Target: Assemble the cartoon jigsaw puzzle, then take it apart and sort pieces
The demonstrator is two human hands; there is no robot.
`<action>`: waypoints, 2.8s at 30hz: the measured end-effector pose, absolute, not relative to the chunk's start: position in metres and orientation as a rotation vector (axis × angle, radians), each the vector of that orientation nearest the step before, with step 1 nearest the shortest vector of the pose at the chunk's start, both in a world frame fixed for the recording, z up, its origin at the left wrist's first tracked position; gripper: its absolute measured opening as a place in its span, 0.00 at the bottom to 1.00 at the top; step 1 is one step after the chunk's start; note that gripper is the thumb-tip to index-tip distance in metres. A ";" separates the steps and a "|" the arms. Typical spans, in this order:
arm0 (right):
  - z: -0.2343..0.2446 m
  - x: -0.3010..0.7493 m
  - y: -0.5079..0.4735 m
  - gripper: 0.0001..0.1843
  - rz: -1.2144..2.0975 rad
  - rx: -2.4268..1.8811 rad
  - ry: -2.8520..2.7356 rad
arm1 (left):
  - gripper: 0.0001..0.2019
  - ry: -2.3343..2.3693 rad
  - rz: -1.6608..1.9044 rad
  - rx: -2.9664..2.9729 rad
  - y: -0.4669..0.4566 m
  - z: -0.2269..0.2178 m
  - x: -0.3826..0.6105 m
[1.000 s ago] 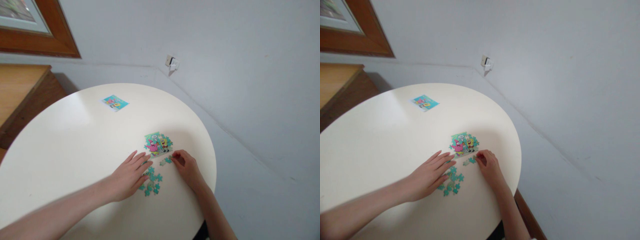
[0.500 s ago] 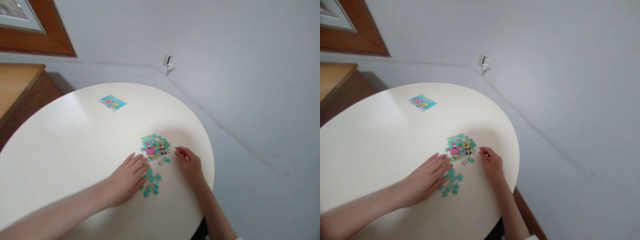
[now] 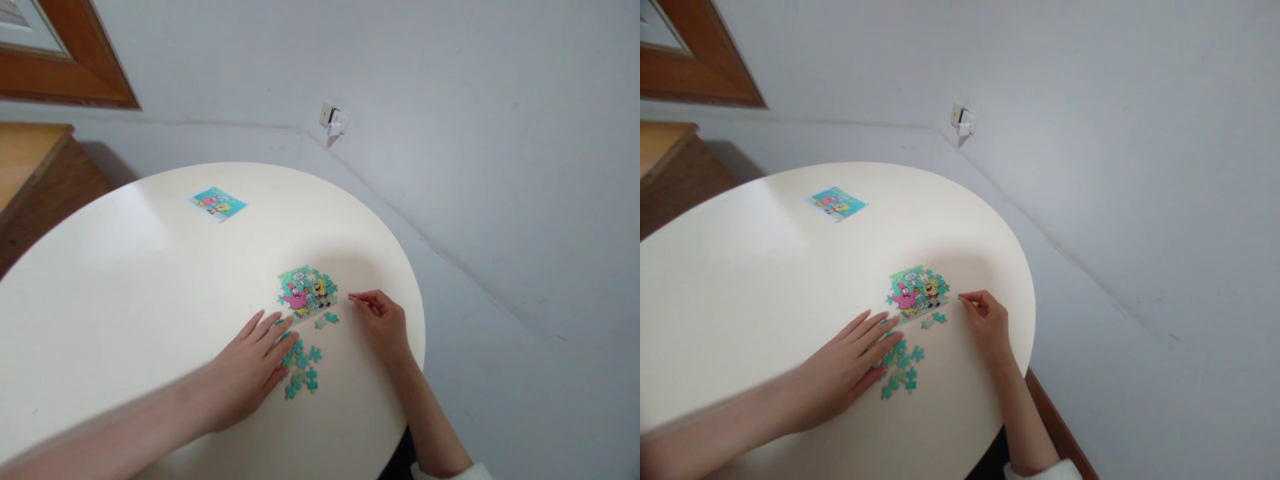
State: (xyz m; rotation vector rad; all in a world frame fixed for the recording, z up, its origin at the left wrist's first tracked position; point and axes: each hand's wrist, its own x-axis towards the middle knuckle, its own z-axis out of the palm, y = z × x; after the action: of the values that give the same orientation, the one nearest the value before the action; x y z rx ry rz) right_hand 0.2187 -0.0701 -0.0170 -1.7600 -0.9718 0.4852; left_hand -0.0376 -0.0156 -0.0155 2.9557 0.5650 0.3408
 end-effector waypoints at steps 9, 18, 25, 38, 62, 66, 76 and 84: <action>-0.017 0.221 -0.069 0.13 0.457 -1.747 -0.929 | 0.18 0.547 0.338 2.981 -0.015 -0.015 -0.039; -0.017 0.219 -0.066 0.12 0.524 -1.724 -0.853 | 0.18 0.543 0.357 2.989 -0.015 -0.016 -0.039; -0.008 0.216 -0.062 0.10 0.560 -1.810 -0.875 | 0.18 0.565 0.354 2.990 -0.014 -0.016 -0.039; -0.007 0.197 -0.055 0.12 0.548 -1.881 -0.918 | 0.18 0.548 0.348 2.997 -0.016 -0.014 -0.039; -0.016 0.196 -0.056 0.08 0.172 -2.037 -1.215 | 0.19 0.546 0.338 2.984 -0.017 -0.011 -0.041; -0.015 0.194 -0.055 0.08 0.109 -2.071 -1.305 | 0.18 0.540 0.346 2.973 -0.017 -0.011 -0.041; -0.016 0.193 -0.057 0.14 -0.006 -1.946 -1.400 | 0.18 0.566 0.370 2.954 -0.017 -0.013 -0.040; -0.017 0.192 -0.057 0.14 0.008 -1.917 -1.446 | 0.18 0.543 0.329 2.935 -0.016 -0.008 -0.040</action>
State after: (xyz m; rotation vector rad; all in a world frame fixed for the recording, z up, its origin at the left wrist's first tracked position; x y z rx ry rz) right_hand 0.1923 -0.0573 -0.0167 -1.9175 -1.4464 0.0085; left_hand -0.0404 -0.0163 -0.0082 2.9351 0.5434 0.3288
